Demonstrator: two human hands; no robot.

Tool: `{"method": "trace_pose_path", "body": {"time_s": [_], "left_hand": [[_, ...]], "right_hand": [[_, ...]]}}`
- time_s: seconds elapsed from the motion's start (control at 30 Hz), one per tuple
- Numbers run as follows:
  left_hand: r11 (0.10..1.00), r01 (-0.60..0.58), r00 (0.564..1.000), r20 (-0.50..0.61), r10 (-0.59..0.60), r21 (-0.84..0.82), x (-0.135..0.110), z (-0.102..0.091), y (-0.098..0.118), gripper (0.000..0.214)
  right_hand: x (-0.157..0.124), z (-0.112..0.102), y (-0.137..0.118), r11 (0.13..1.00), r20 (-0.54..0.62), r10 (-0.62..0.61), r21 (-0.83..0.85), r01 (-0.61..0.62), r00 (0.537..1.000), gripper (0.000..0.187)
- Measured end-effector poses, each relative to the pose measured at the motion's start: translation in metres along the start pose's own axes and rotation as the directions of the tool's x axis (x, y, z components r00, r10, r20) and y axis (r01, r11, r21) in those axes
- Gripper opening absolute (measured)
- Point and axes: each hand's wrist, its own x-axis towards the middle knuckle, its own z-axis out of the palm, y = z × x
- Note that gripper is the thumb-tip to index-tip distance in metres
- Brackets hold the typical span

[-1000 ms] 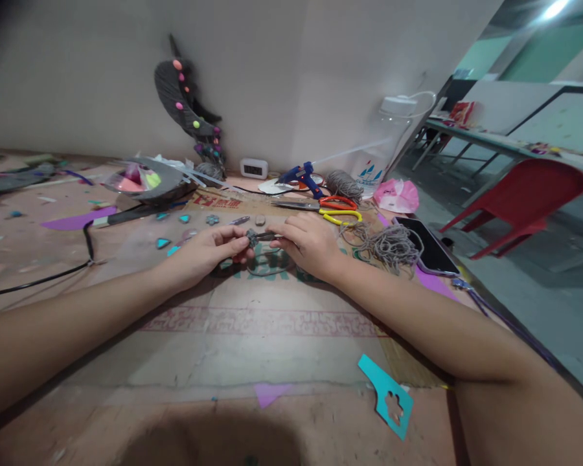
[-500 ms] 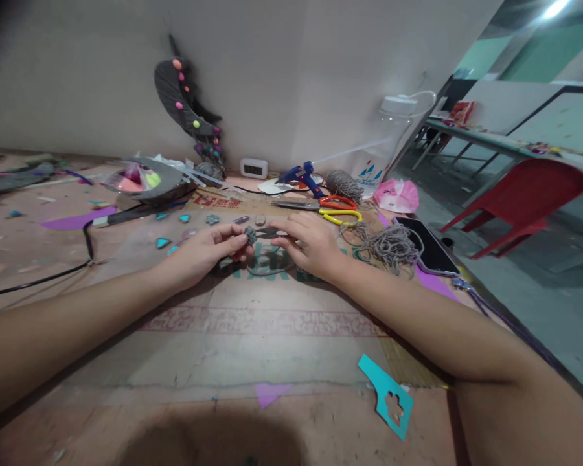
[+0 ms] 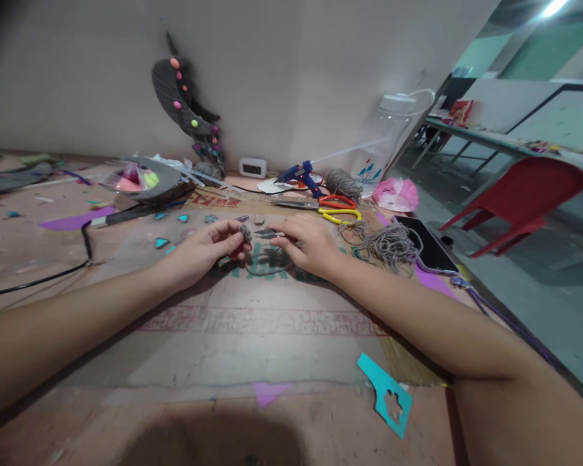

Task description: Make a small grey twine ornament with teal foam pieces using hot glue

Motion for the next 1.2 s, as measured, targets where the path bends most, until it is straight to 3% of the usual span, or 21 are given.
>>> {"method": "trace_pose_path", "body": {"time_s": [1.2], "left_hand": [[0.999, 0.037, 0.999, 0.013, -0.037, 0.021, -0.0005, 0.0013, 0.0009, 0.030]], "right_hand": [[0.0006, -0.0009, -0.0018, 0.999, 0.000, -0.042, -0.005, 0.042, 0.999, 0.038]]}}
